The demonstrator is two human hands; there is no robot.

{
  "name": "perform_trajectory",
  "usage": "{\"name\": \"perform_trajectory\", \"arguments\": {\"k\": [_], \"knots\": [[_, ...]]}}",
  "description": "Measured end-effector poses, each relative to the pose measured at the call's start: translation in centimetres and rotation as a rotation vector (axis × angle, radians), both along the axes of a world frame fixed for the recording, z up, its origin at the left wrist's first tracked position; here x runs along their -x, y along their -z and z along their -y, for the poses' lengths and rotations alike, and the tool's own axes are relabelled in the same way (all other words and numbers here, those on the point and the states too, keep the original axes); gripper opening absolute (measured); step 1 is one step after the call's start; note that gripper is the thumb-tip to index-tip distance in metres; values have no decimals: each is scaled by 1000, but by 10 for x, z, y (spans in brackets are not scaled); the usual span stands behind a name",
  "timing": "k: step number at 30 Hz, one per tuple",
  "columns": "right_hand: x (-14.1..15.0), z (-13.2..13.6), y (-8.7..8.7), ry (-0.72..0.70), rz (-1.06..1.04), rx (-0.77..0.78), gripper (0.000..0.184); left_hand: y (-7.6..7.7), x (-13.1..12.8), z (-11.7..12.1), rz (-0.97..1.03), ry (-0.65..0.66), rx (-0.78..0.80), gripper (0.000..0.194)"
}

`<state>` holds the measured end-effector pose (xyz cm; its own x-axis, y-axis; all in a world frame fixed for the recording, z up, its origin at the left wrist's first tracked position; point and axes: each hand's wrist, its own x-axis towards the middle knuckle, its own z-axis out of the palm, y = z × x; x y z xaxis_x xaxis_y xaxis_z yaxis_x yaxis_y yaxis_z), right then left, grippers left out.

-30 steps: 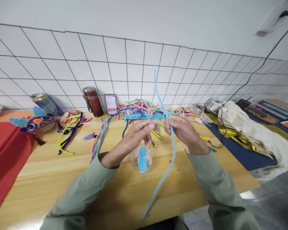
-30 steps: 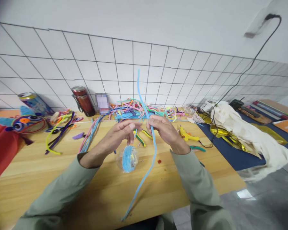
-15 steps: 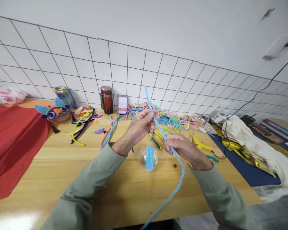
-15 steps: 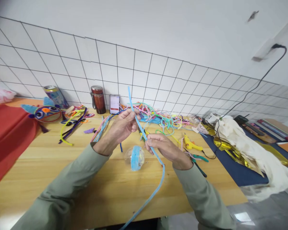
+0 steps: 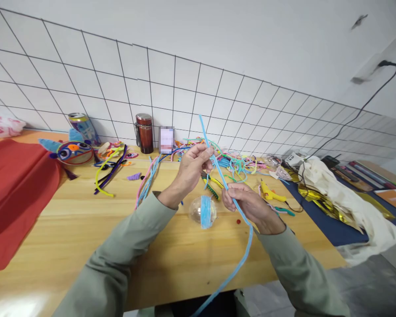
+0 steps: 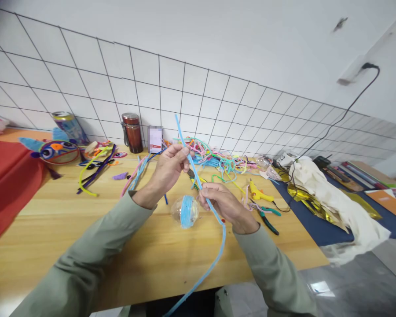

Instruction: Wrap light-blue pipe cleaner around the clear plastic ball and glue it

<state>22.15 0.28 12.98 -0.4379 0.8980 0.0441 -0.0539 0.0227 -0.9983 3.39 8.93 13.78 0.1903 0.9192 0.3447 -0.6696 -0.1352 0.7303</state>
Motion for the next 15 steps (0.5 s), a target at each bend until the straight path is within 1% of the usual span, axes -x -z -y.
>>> {"name": "perform_trajectory", "arguments": {"k": [5,10,15], "knots": [[4,5,7,-25,-106,44,45,-5,4,0,40,79,28,49],[11,7,11,-33,-143,58,46,-5,4,1,46,35,1,46],[10,7,16,6,-193,73,44,1,4,-6,86,68,-8,45]]}}
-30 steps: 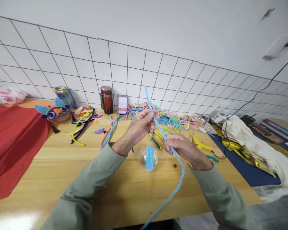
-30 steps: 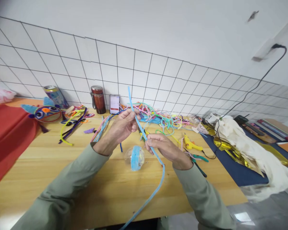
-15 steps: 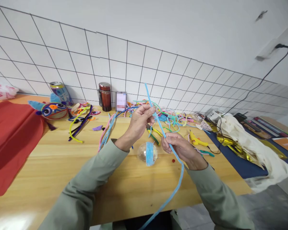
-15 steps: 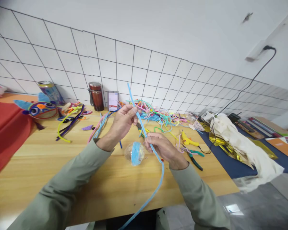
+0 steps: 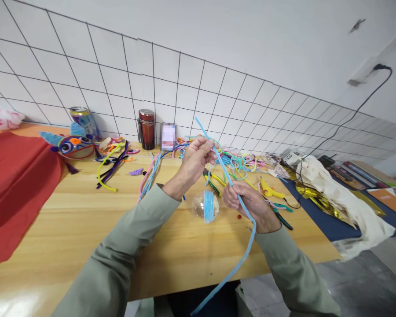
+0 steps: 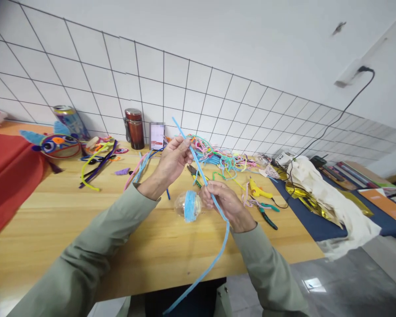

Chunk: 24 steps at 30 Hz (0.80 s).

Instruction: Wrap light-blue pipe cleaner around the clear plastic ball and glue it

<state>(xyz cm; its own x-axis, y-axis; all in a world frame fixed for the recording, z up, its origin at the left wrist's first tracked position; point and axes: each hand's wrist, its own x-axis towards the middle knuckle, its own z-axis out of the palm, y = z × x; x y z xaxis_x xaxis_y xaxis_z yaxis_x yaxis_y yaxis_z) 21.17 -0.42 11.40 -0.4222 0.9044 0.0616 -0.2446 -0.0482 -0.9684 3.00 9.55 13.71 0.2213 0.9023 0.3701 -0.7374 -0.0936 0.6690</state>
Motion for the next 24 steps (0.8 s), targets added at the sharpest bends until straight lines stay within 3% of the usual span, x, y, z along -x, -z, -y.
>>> {"name": "perform_trajectory", "arguments": {"k": [11,19,24], "knots": [[-6,-8,15,65,-37,35,43,9,-10,2,-8,-115,42,43],[-20,-10,18,108,-20,32,40,19,-20,8,-152,146,39,48],[-28,-8,25,96,-29,57,40,30,-27,2,-198,65,63,49]]}}
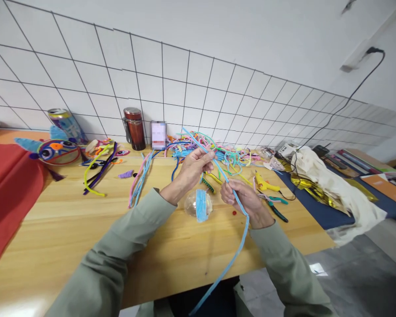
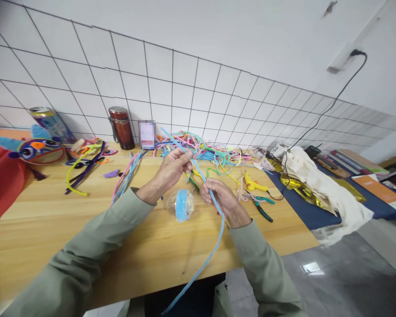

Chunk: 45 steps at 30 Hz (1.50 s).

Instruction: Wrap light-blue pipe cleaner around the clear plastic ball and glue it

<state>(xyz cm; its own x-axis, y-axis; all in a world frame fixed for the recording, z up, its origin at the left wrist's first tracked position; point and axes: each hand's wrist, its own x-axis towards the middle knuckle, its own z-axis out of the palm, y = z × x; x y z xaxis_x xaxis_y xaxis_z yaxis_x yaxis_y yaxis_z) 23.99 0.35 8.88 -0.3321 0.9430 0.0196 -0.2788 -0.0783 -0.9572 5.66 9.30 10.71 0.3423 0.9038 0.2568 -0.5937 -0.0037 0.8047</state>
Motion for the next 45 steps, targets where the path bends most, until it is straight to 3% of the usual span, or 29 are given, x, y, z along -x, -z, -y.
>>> {"name": "perform_trajectory", "arguments": {"k": [4,7,17,23,27,30,35,40,43,45], "knots": [[-15,-1,2,14,57,9,41,6,2,-8,-42,-50,0,54],[-31,-7,-8,63,210,-32,40,8,4,-12,-88,-87,0,57],[-77,-47,-78,157,779,-299,34,3,10,-11,-228,-185,-128,49],[-97,-63,-136,465,1184,-567,19,9,12,-19,-358,-141,-156,40],[-111,-73,-151,563,1406,-761,19,21,9,-27,-432,-116,-122,25],[-123,-87,-136,536,1467,-919,22,28,7,-30,-485,-123,-72,19],[-140,-112,-73,442,1448,-1175,25,29,12,-14,-582,-144,-71,15],[-134,-101,-19,471,1348,-1179,25,26,28,38,-667,-264,-50,27],[-129,-83,-3,510,1294,-1170,25,38,40,73,-802,-348,-68,40],[-127,-73,2,543,1256,-1169,26,53,46,92,-890,-415,-169,56]]}}
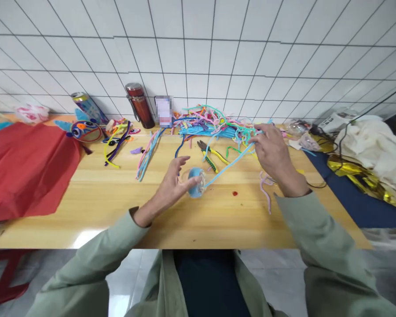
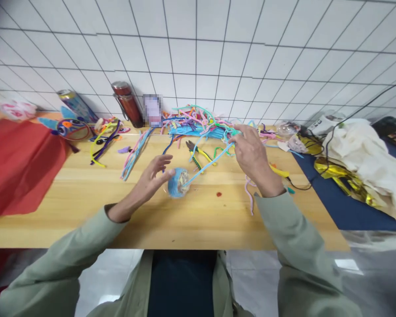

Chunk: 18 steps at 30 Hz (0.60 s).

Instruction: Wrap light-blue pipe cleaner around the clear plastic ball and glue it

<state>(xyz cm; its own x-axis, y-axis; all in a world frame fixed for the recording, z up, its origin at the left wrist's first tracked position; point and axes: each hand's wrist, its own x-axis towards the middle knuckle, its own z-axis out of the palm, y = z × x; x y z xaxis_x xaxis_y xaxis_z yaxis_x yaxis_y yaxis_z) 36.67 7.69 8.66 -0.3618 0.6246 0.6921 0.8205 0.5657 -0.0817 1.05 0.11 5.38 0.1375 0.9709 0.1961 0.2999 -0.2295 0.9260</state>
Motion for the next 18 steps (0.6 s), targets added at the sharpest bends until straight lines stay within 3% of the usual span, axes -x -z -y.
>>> {"name": "perform_trajectory", "arguments": {"k": [3,5,9,13,18], "knots": [[5,7,8,-13,-51,-9,28,28,3,18,-197,21,-210,91],[12,8,14,-23,-57,6,30,45,-1,21,-301,21,-301,104],[30,12,23,-16,-66,40,39,65,-11,12,-392,12,-363,94],[42,31,31,98,-120,29,47,67,-13,-4,-350,42,-434,90],[46,46,58,232,-316,194,21,69,-5,-8,-310,80,-473,83]]}}
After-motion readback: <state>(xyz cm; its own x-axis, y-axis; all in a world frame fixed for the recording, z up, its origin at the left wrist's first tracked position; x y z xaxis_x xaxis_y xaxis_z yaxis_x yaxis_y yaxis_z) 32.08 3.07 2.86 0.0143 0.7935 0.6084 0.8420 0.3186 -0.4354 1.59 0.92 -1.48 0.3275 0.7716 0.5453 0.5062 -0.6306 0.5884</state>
